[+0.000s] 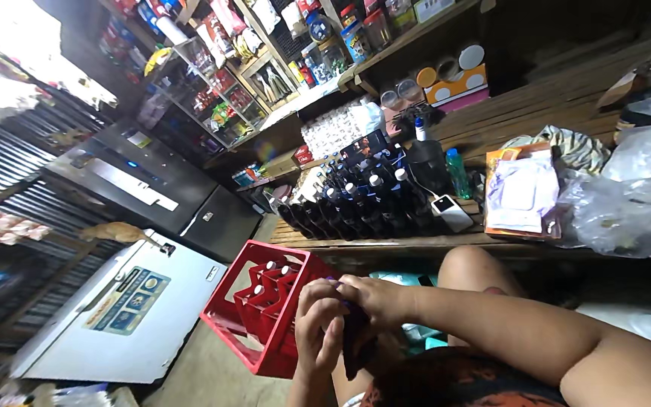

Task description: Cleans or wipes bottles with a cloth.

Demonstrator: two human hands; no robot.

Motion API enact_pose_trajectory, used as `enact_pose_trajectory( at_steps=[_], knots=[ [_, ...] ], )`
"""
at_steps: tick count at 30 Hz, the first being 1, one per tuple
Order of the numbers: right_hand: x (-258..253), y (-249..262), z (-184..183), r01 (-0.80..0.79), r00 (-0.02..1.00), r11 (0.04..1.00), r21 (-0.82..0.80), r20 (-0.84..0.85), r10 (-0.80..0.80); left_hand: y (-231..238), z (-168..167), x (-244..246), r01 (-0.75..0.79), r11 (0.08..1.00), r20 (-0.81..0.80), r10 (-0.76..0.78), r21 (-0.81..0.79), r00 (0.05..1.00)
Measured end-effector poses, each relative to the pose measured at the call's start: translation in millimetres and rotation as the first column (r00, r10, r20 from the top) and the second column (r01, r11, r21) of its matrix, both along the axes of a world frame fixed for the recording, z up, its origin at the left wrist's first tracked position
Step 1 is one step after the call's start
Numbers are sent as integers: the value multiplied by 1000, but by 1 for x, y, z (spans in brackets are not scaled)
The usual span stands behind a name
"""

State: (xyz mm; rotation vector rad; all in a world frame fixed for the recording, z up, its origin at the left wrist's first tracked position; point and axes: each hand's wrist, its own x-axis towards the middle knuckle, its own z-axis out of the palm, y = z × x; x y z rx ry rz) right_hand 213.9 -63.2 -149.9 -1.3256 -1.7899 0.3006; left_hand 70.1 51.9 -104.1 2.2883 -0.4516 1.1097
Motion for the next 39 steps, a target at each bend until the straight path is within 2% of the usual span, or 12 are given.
enact_pose_trajectory(
  at_steps=[7, 10, 16, 22, 26, 33, 39],
  knots=[
    [11, -1, 7, -56, 996, 997, -59, -74, 51, 5, 3, -1, 6, 999, 1, -6, -42, 1000],
    [13, -4, 14, -77, 994, 987, -138, -84, 66, 3, 2, -2, 10, 1000, 3, -10, -26, 1000],
    [7, -4, 14, -43, 999, 960, -278, -22, 39, -5, -3, 1, 5, 1000, -21, -5, 21, 1000],
    [9, -2, 4, -37, 999, 988, -149, 30, 42, -5, -2, 0, -11, 1000, -5, 11, 22, 1000],
    [12, 2, -1, -35, 999, 996, -88, -3, 35, 2, 2, -3, -16, 1000, 8, 16, -9, 1000],
    [8, 2, 0, -21, 999, 986, -165, -50, 13, 8, 2, -8, 2, 999, 18, -1, -38, 1000],
    [3, 4, -11, -5, 1000, 994, -113, 6, 6, 4, 0, -7, -4, 1000, 20, 5, -19, 1000]
  ],
)
